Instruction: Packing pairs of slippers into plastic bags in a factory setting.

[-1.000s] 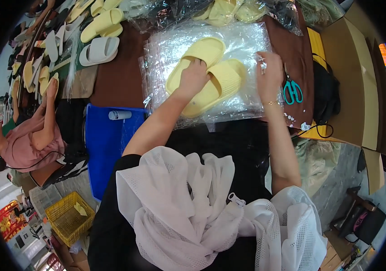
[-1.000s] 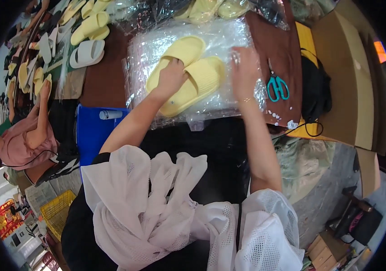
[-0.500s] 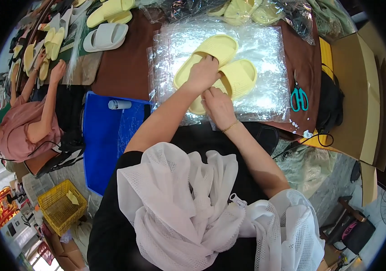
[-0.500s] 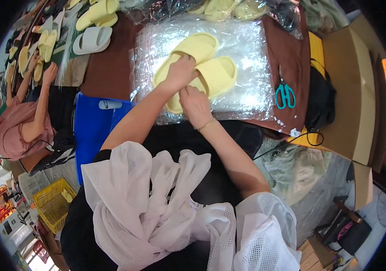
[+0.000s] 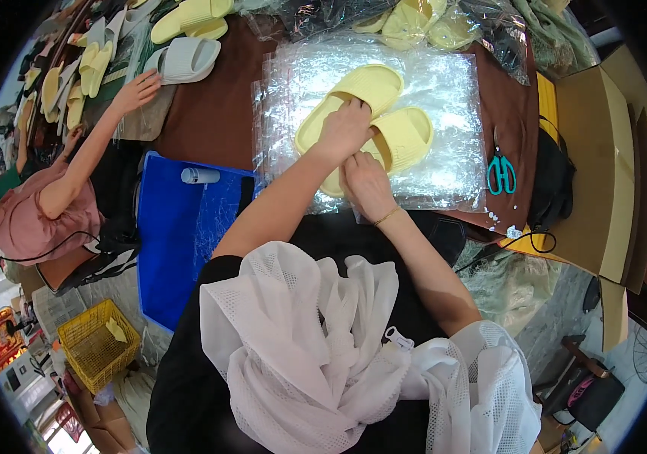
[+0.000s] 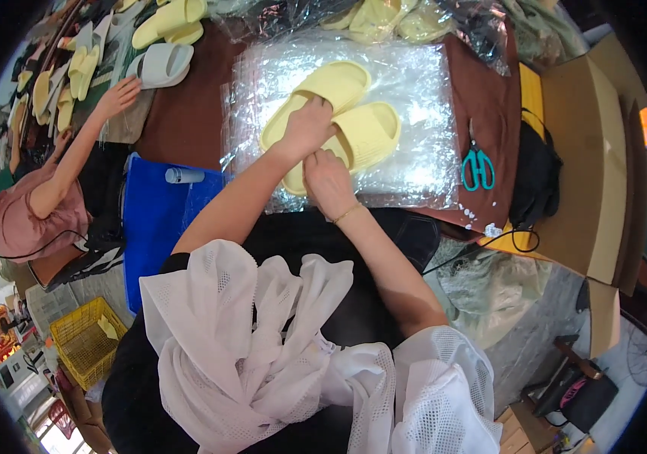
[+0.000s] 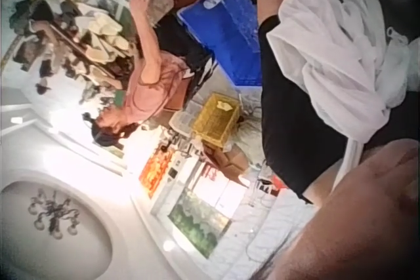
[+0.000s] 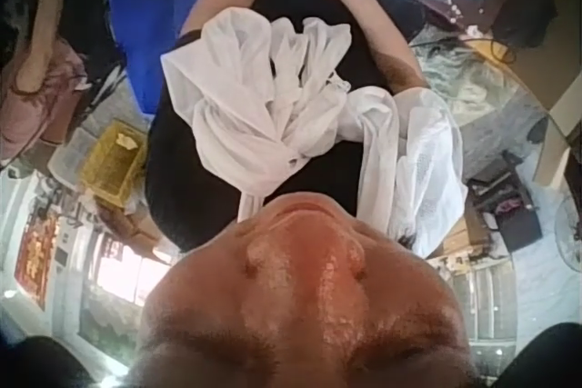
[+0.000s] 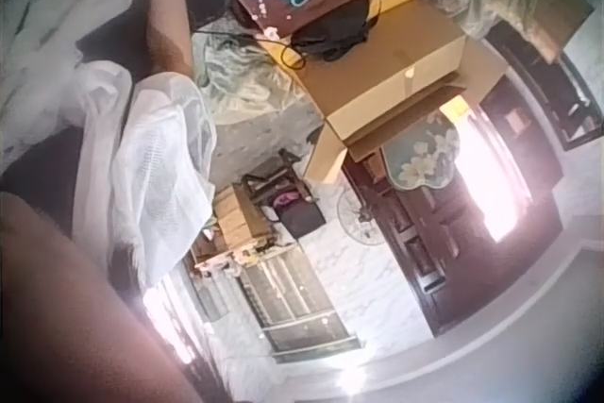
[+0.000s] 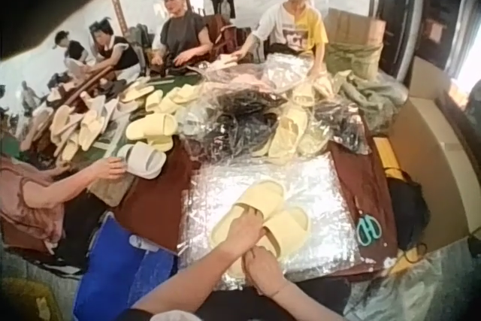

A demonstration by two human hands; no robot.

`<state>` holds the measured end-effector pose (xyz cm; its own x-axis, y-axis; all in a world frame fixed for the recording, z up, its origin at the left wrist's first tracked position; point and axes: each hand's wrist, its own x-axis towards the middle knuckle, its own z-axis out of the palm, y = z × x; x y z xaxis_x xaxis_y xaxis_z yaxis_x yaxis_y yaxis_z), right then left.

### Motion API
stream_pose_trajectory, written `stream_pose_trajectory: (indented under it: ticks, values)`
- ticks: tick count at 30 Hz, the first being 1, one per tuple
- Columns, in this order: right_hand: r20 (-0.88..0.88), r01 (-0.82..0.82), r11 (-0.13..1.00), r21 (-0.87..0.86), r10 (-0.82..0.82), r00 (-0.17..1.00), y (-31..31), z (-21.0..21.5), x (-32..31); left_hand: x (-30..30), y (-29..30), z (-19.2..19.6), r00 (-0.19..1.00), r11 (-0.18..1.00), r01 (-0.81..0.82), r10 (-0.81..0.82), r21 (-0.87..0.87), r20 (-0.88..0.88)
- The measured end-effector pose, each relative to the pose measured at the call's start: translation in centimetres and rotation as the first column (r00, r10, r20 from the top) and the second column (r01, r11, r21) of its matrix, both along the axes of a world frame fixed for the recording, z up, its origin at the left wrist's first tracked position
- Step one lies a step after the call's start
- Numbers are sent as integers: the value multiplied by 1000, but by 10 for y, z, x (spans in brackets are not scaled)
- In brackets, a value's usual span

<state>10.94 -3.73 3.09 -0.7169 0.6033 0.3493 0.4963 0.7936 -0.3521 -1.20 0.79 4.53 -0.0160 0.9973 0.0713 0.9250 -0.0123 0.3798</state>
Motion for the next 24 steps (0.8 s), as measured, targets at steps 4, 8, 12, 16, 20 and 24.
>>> stream_pose_trajectory:
  ticks: [4, 8, 12, 16, 20, 24]
  values:
    - [-36, -55, 998, -14, 55, 998, 2, 2, 5, 1, 1, 0, 999, 999, 4, -6, -40, -40]
    - [-91, -97, 992, -78, 90, 992, 8, 5, 13, 2, 3, -1, 997, 999, 14, -16, -31, -77]
    - [-207, -100, 958, -269, 44, 977, 5, 9, 12, 0, 1, 2, 998, 998, -27, 24, -54, -54]
    - [-227, -88, 955, -284, 22, 974, 3, 7, 12, 1, -1, 2, 998, 999, -17, 15, -31, -64]
    - [-100, -24, 994, -105, 14, 995, -1, -3, 6, 3, 0, 4, 997, 999, -21, 19, -38, -68]
    - [-185, -78, 985, -153, 49, 981, 2, -1, 15, 5, 0, 4, 999, 999, -10, 7, -40, -54]
